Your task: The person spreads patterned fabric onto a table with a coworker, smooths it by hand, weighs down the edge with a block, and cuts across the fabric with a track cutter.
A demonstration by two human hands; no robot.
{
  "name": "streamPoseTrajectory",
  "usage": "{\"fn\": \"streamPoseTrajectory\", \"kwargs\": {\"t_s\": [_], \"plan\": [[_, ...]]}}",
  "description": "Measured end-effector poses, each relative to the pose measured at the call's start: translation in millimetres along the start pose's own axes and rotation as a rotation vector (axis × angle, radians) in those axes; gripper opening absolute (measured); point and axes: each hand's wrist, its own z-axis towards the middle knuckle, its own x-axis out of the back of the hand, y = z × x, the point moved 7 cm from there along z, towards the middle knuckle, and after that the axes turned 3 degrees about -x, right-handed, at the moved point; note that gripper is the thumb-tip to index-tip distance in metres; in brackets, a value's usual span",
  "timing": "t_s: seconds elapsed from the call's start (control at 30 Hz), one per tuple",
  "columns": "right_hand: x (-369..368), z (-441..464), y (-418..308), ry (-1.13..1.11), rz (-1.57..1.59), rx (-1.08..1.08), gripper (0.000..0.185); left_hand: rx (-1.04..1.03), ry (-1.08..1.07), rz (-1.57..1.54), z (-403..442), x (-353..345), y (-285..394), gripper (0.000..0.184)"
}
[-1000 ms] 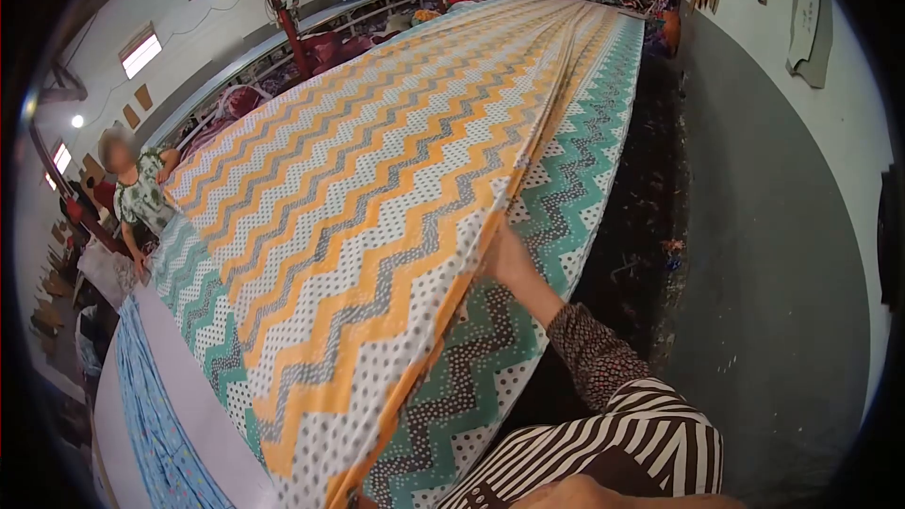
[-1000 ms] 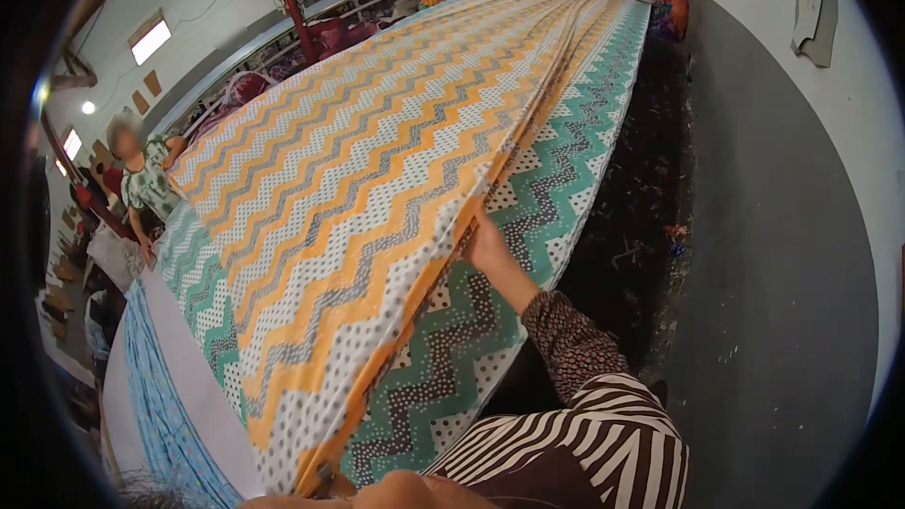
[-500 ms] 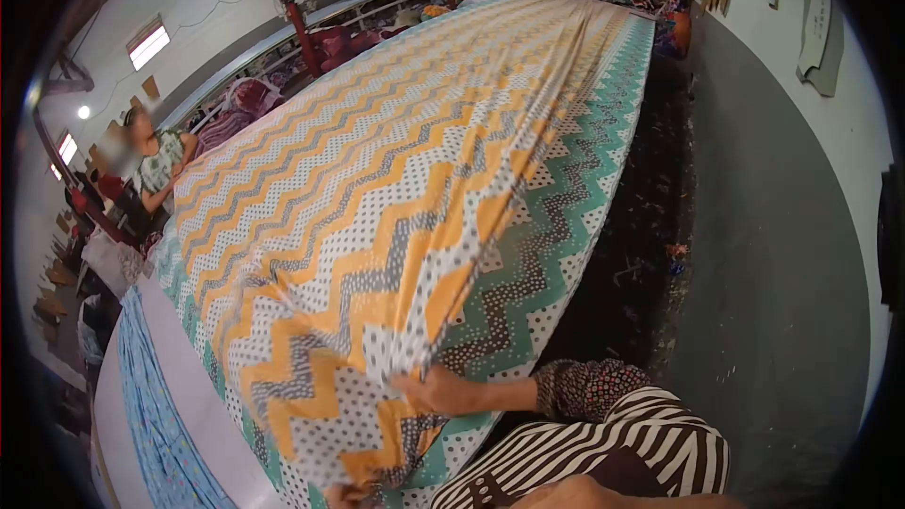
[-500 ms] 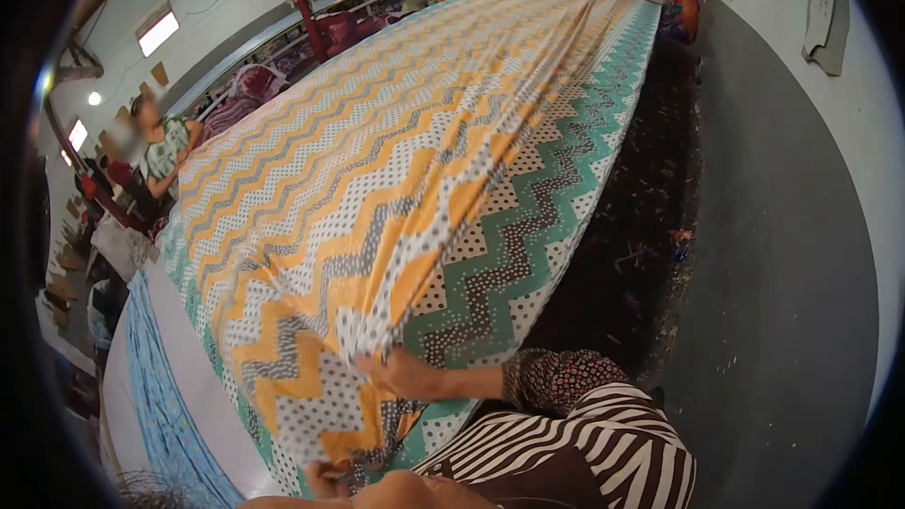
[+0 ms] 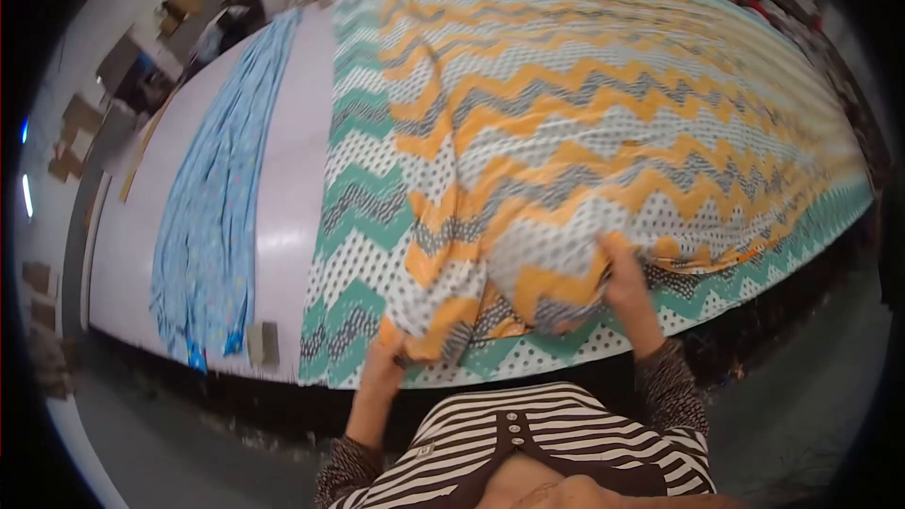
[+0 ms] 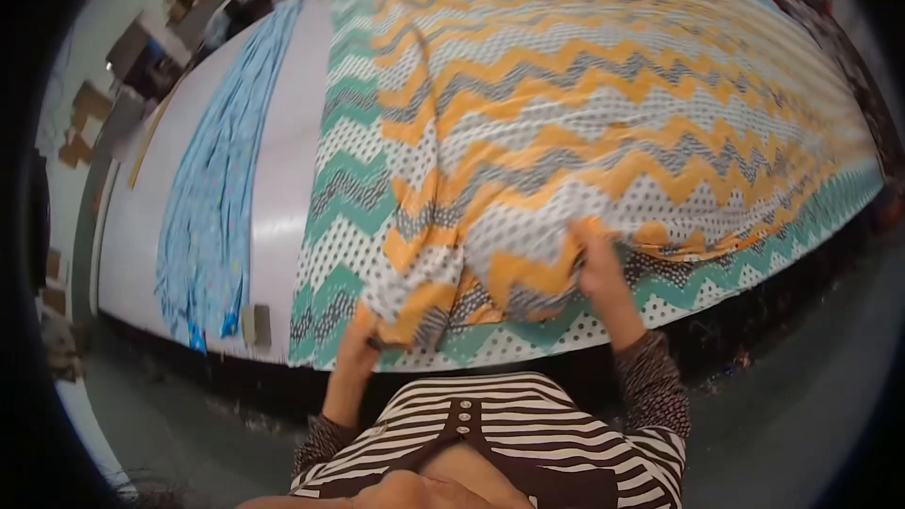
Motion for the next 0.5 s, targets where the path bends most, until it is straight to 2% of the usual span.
{"fn": "streamPoseTrajectory", "kwargs": {"t_s": [0.07, 0.13, 0.27, 0.3, 0.37, 0.4, 0.47, 0.5], "plan": [[-11, 24, -34, -0.060, 0.079, 0.069, 0.022, -0.214, 0.047, -0.041, 6, 14, 56, 0.032], [-19, 60, -64, -0.107, 0.153, 0.128, 0.021, -0.397, 0.197, -0.077, 10, 52, 104, 0.029], [-62, 62, -129, -0.174, 0.207, 0.267, 0.022, -0.751, 0.214, -0.120, -21, 78, 211, 0.031], [-62, 58, -145, -0.172, 0.230, 0.334, 0.023, -0.756, 0.215, -0.126, -35, 71, 218, 0.031], [-51, 47, -164, -0.134, 0.226, 0.414, 0.023, -0.897, 0.308, -0.135, -68, 63, 228, 0.035], [-39, 40, -174, -0.086, 0.225, 0.493, 0.023, -0.904, 0.308, -0.138, -68, 69, 218, 0.035], [-5, 32, -183, -0.014, 0.168, 0.615, 0.023, -0.661, 0.350, -0.144, -46, 98, 169, 0.034], [19, 36, -178, -0.001, 0.174, 0.556, 0.023, -0.611, 0.366, -0.113, -39, 101, 147, 0.034]]}}
